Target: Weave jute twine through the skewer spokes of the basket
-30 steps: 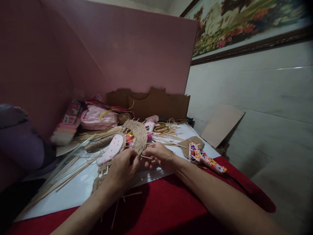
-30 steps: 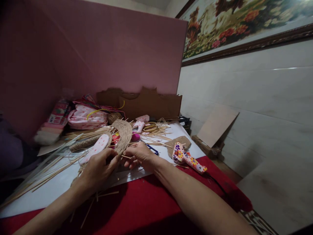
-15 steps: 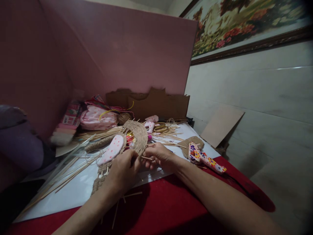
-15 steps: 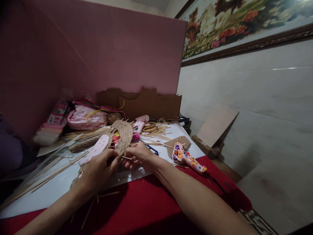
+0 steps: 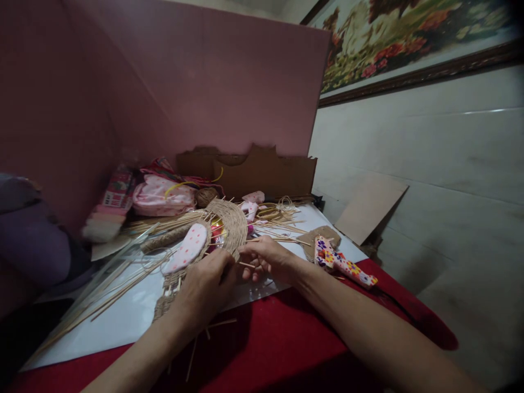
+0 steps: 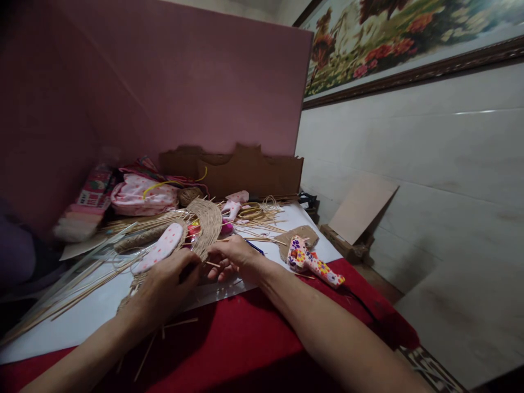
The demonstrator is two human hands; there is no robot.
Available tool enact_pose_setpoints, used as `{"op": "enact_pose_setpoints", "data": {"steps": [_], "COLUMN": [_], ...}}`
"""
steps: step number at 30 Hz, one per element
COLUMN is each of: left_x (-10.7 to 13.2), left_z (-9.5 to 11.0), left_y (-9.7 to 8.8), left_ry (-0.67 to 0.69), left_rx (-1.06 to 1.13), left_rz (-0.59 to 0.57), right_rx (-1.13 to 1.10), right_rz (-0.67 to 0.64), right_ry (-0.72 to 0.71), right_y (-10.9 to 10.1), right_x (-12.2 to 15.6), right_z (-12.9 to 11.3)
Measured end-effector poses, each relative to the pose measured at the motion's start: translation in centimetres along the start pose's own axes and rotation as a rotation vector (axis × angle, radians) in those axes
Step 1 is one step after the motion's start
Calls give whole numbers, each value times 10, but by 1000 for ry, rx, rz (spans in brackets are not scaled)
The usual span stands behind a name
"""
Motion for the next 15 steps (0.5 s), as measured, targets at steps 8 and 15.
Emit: {"op": "enact_pose_setpoints", "data": {"steps": [8,15], "left_x": [3,5], "left_z": [9,9], "left_y": [-2,-2], "left_ry": [94,102], "left_rx": [17,47], "left_rz": [34,31], "right_rx": [-1,46], "right_rz": [-1,62], "right_ry": [-27,-40], "right_y": [-3,-7], "right_x": [-1,-2], "right_z": [2,0]}}
Point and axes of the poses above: each hand's wrist, its own x-axis away from the middle knuckle, its own y-axis out of the palm, z = x × y, the point moved 10 cm from there along -x, towards the middle knuckle, and after that the axes turned 7 degrees about -y, right-handed, at the moved point
